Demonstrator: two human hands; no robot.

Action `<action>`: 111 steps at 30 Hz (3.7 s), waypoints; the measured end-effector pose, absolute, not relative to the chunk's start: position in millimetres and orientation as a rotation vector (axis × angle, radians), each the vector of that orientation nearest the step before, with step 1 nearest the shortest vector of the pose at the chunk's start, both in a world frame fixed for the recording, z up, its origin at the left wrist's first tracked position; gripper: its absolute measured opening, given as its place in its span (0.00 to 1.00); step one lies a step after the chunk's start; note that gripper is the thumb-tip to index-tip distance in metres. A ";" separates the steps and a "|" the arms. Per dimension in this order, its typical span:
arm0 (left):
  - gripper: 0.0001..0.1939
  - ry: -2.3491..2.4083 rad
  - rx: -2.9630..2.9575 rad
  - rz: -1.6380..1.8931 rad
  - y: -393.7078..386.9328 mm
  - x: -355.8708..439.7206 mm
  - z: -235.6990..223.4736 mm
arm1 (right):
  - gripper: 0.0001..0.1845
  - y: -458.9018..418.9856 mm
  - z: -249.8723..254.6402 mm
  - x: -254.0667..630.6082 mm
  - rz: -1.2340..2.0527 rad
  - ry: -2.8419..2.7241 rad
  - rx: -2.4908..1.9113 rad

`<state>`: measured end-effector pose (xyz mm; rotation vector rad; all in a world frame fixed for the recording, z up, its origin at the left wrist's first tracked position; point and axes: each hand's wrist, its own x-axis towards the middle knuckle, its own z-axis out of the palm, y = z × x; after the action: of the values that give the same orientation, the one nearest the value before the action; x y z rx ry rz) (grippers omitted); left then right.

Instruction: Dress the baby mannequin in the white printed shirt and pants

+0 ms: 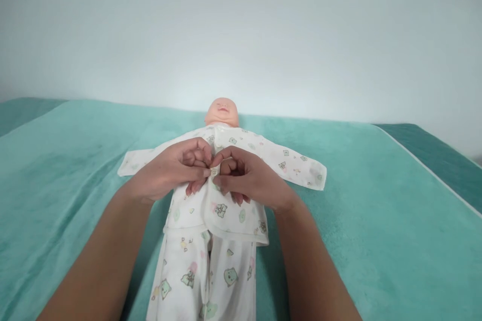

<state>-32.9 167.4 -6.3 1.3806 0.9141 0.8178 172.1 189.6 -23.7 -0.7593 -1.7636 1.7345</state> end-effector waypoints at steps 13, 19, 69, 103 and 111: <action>0.07 0.900 1.372 0.796 166.7 -32.6 -4.4 | 0.05 189.5 -24.3 173.0 1.747 -1.730 -0.755; 0.10 0.908 1.412 0.745 166.2 -34.4 -2.0 | 0.07 191.1 -25.9 173.1 1.754 -1.753 -0.734; 0.23 1.427 2.129 1.020 191.1 -27.8 -34.0 | 0.21 196.1 -46.4 146.8 0.733 -1.823 -1.125; 0.26 1.818 2.080 0.963 198.5 -46.1 -67.9 | 0.23 225.9 -66.7 161.8 0.567 -1.845 -1.273; 0.29 2.414 2.030 0.520 149.5 -135.6 -99.5 | 0.29 220.2 -100.7 234.0 -0.020 -2.081 -1.778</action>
<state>-135.6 149.5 -99.5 2.0297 2.4142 0.5196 234.0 220.2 -100.7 -1.7781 -2.0807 -0.0201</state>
